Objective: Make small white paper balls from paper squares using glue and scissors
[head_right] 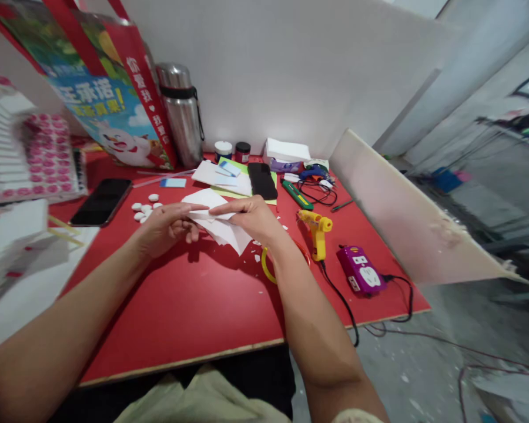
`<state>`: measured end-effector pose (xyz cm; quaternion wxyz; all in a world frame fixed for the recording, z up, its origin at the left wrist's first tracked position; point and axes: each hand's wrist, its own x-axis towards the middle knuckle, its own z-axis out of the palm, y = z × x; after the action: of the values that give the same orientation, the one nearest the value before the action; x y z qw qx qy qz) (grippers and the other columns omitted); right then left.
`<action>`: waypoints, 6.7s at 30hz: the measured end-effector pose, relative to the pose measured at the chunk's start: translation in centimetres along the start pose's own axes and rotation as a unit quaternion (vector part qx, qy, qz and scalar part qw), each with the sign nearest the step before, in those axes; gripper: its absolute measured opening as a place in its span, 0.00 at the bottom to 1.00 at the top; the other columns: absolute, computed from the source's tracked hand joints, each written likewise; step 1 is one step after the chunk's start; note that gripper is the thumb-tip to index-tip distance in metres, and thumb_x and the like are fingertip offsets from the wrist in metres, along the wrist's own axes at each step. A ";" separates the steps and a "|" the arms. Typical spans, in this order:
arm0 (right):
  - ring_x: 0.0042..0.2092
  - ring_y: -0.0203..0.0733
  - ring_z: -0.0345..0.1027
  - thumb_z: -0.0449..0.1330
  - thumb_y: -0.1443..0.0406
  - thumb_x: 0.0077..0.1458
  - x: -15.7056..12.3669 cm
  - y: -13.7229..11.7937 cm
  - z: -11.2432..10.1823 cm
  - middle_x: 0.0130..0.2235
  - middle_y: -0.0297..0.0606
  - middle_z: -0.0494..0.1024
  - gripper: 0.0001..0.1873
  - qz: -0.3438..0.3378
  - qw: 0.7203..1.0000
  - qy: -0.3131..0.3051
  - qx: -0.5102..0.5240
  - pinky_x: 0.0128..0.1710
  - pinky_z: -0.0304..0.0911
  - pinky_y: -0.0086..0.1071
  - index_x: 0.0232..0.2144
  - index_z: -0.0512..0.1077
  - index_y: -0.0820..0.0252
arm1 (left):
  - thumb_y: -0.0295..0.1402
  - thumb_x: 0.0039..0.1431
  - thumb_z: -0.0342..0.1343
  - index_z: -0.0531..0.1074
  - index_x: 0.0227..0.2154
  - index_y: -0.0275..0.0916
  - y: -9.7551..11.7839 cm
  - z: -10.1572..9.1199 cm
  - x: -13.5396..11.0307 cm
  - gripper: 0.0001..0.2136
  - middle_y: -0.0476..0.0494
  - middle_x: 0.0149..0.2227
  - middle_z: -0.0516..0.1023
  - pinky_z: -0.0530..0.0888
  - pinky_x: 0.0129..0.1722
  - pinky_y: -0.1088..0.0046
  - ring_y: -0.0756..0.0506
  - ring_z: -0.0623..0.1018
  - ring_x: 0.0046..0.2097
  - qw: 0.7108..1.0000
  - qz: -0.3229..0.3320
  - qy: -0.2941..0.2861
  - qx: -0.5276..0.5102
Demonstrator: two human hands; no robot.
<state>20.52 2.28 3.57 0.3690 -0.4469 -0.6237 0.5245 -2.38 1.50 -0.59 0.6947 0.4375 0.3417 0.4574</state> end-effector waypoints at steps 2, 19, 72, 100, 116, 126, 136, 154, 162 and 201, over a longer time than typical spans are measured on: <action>0.32 0.37 0.74 0.59 0.74 0.41 0.0 0.0 0.0 0.36 0.37 0.86 0.22 0.001 1.000 -0.008 -0.019 0.29 0.65 0.27 0.37 0.87 0.58 | 0.41 0.52 0.70 0.81 0.39 0.31 -0.2 0.1 0.0 0.18 0.40 0.26 0.83 0.75 0.21 0.76 0.48 0.79 0.22 1.000 -0.007 0.011 0.009; 0.43 0.42 0.76 0.68 0.60 0.56 -0.7 -1.1 -0.6 0.43 0.44 0.85 0.25 0.066 0.992 -0.090 -0.061 0.42 0.69 0.33 0.54 0.78 0.65 | 0.38 0.60 0.66 0.79 0.42 0.31 -0.5 0.0 -0.2 0.15 0.43 0.21 0.81 0.78 0.23 0.74 0.46 0.80 0.22 0.994 0.016 -0.007 0.111; 0.30 0.32 0.58 0.55 0.62 0.69 -0.9 -1.1 2.4 0.27 0.29 0.67 0.17 0.027 0.938 -0.162 -0.305 0.32 0.49 0.30 0.26 0.65 0.60 | 0.50 0.70 0.49 0.64 0.24 0.39 -0.2 0.5 -0.7 0.22 0.50 0.22 0.67 0.61 0.26 0.75 0.51 0.65 0.25 0.918 0.023 -0.072 0.388; 0.18 0.28 0.41 0.57 0.65 0.57 0.0 -0.8 2.8 0.16 0.24 0.55 0.13 0.165 0.979 -0.112 0.052 0.19 0.39 0.26 0.20 0.64 0.58 | 0.36 0.68 0.48 0.68 0.32 0.40 0.0 1.5 -1.3 0.09 0.45 0.32 0.73 0.63 0.35 0.69 0.45 0.71 0.34 0.809 0.208 -0.047 0.548; 0.44 0.48 0.74 0.49 0.64 0.70 -1.5 -1.7 3.8 0.44 0.46 0.83 0.15 -0.126 0.832 -0.129 -0.524 0.37 0.53 0.36 0.44 0.75 0.62 | 0.39 0.66 0.54 0.73 0.32 0.37 -0.6 0.4 -0.7 0.11 0.48 0.22 0.71 0.52 0.15 0.77 0.55 0.62 0.17 0.983 -0.113 -0.102 0.100; 0.40 0.43 0.71 0.50 0.64 0.71 -1.4 -1.1 2.5 0.41 0.44 0.81 0.13 -0.114 0.855 -0.146 -0.485 0.36 0.54 0.33 0.38 0.73 0.62 | 0.33 0.65 0.55 0.67 0.32 0.37 -0.5 0.7 -0.9 0.07 0.52 0.23 0.66 0.55 0.17 0.81 0.56 0.62 0.19 0.980 -0.125 -0.112 0.105; 0.38 0.43 0.67 0.54 0.68 0.68 -1.3 -0.9 3.0 0.37 0.44 0.78 0.08 -0.169 0.846 -0.092 -0.497 0.35 0.50 0.33 0.38 0.71 0.64 | 0.36 0.63 0.53 0.68 0.25 0.35 -0.2 0.9 -0.5 0.13 0.47 0.20 0.70 0.53 0.14 0.80 0.56 0.61 0.15 0.984 -0.139 -0.070 0.084; 0.29 0.34 0.57 0.58 0.67 0.54 -0.7 -0.2 2.6 0.24 0.28 0.66 0.04 -0.074 0.967 -0.066 -0.234 0.30 0.48 0.30 0.27 0.68 0.59 | 0.38 0.69 0.51 0.64 0.30 0.39 -0.2 0.7 -1.1 0.12 0.53 0.26 0.62 0.59 0.29 0.73 0.51 0.63 0.28 0.912 0.092 -0.075 0.393; 0.26 0.32 0.55 0.58 0.65 0.49 -0.3 0.0 3.0 0.22 0.25 0.63 0.06 -0.031 0.994 -0.049 -0.088 0.27 0.47 0.29 0.23 0.64 0.58 | 0.30 0.64 0.49 0.59 0.26 0.40 -0.1 1.7 -1.4 0.09 0.52 0.27 0.63 0.59 0.32 0.70 0.50 0.63 0.30 0.821 0.238 -0.048 0.517; 0.27 0.34 0.59 0.58 0.67 0.54 -0.1 0.6 4.1 0.22 0.31 0.72 0.10 -0.055 0.970 0.042 -0.233 0.28 0.49 0.30 0.21 0.69 0.59 | 0.35 0.69 0.45 0.62 0.28 0.41 -0.4 2.6 -1.4 0.12 0.47 0.26 0.69 0.55 0.31 0.69 0.46 0.66 0.29 0.763 0.147 0.052 0.627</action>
<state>16.84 0.90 2.23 0.3086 -0.5076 -0.7361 0.3244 -0.48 -0.69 0.13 0.1709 0.7958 0.5196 0.2597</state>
